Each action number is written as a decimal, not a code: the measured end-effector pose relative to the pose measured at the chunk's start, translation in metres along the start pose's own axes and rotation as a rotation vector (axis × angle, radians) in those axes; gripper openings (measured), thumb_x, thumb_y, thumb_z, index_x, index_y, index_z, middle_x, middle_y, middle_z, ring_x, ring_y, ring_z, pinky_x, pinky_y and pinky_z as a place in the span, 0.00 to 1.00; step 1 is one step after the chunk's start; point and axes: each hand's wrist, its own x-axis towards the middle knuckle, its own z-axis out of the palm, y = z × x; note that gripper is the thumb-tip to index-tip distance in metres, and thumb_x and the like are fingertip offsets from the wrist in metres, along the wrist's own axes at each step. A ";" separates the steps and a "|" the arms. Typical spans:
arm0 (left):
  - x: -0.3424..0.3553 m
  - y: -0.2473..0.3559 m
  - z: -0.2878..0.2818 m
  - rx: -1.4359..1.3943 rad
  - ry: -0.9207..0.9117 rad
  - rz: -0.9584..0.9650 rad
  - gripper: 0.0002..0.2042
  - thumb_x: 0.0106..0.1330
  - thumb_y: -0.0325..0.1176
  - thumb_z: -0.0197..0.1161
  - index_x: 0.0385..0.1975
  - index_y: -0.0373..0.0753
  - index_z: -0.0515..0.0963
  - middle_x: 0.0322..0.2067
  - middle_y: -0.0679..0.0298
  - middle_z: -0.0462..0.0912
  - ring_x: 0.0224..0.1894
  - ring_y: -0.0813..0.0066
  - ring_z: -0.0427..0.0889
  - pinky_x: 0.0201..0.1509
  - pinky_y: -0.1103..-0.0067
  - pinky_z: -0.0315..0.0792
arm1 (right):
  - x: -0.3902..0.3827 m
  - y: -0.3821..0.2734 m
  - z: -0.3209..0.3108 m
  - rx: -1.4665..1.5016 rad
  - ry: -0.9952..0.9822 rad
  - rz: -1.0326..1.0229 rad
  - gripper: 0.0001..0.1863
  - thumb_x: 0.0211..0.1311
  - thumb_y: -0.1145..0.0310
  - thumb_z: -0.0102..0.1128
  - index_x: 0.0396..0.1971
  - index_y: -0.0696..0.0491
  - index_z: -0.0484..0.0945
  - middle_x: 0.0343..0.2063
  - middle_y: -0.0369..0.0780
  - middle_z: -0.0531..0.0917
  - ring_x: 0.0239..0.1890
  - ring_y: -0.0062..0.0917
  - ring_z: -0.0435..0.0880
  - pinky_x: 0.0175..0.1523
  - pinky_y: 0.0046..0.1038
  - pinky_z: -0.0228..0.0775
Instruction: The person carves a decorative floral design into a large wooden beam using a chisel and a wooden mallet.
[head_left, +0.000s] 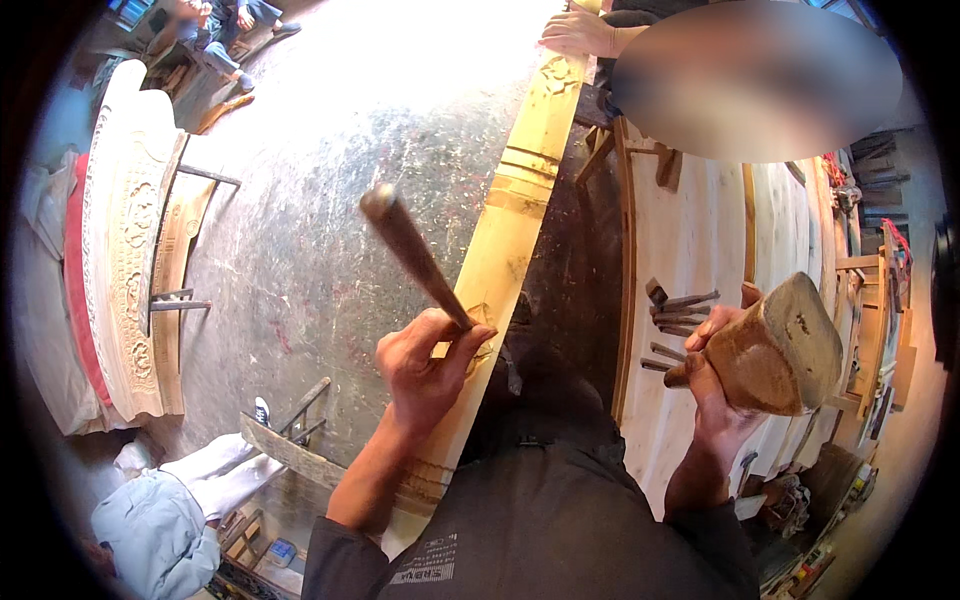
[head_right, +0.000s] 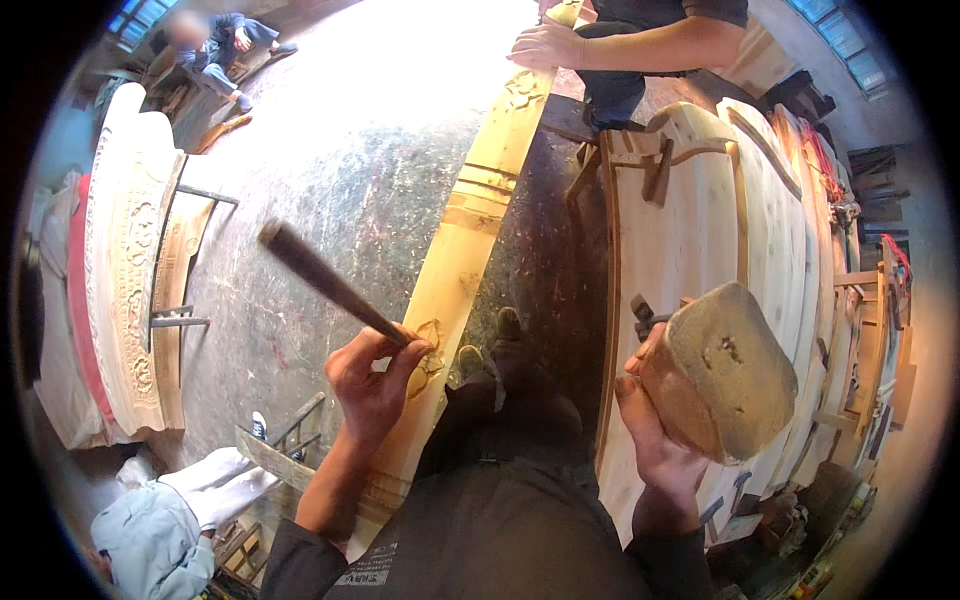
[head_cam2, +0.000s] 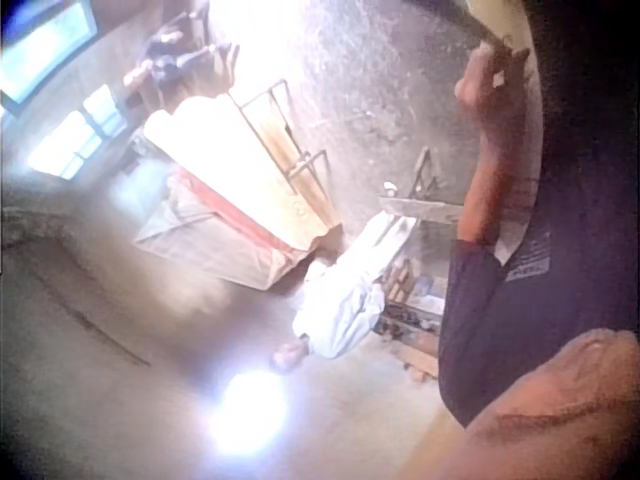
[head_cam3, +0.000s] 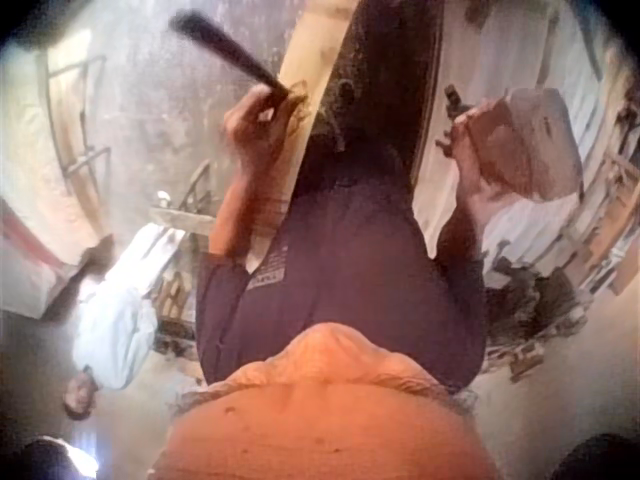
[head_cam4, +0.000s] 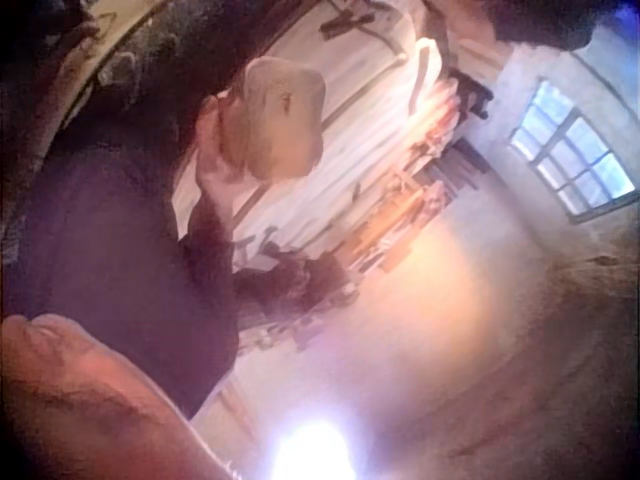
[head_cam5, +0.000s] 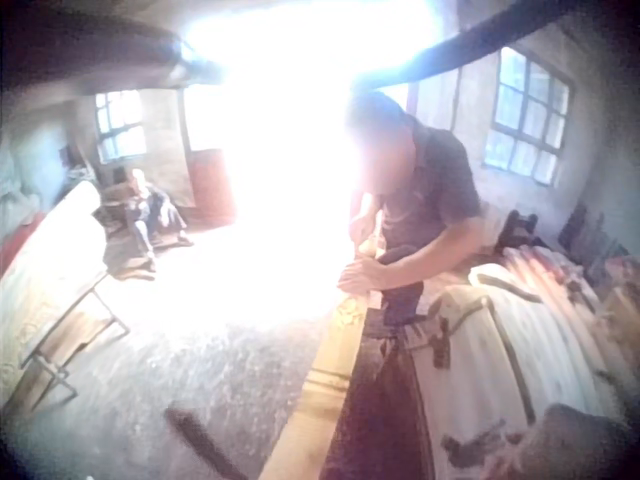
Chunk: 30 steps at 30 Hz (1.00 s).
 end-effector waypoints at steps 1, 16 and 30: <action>0.001 0.002 0.000 0.005 0.001 0.000 0.05 0.63 0.22 0.75 0.32 0.31 0.84 0.28 0.61 0.88 0.30 0.78 0.88 0.36 0.80 0.80 | -0.001 -0.002 0.000 0.006 0.016 0.018 0.41 0.54 0.85 0.70 0.69 0.63 0.62 0.39 0.41 0.80 0.39 0.22 0.82 0.48 0.25 0.79; 0.006 0.006 0.006 0.065 -0.009 0.033 0.06 0.60 0.24 0.78 0.30 0.32 0.85 0.25 0.60 0.86 0.27 0.77 0.86 0.32 0.78 0.76 | -0.013 -0.004 -0.014 -0.047 0.020 0.100 0.40 0.54 0.85 0.69 0.69 0.62 0.64 0.39 0.41 0.80 0.39 0.21 0.83 0.46 0.25 0.80; 0.014 0.003 0.006 0.106 -0.051 0.171 0.10 0.58 0.26 0.79 0.33 0.34 0.83 0.24 0.58 0.84 0.23 0.70 0.84 0.27 0.75 0.75 | -0.018 0.011 -0.026 -0.047 -0.060 -0.014 0.18 0.59 0.82 0.74 0.50 0.56 0.83 0.43 0.39 0.88 0.46 0.25 0.88 0.53 0.29 0.82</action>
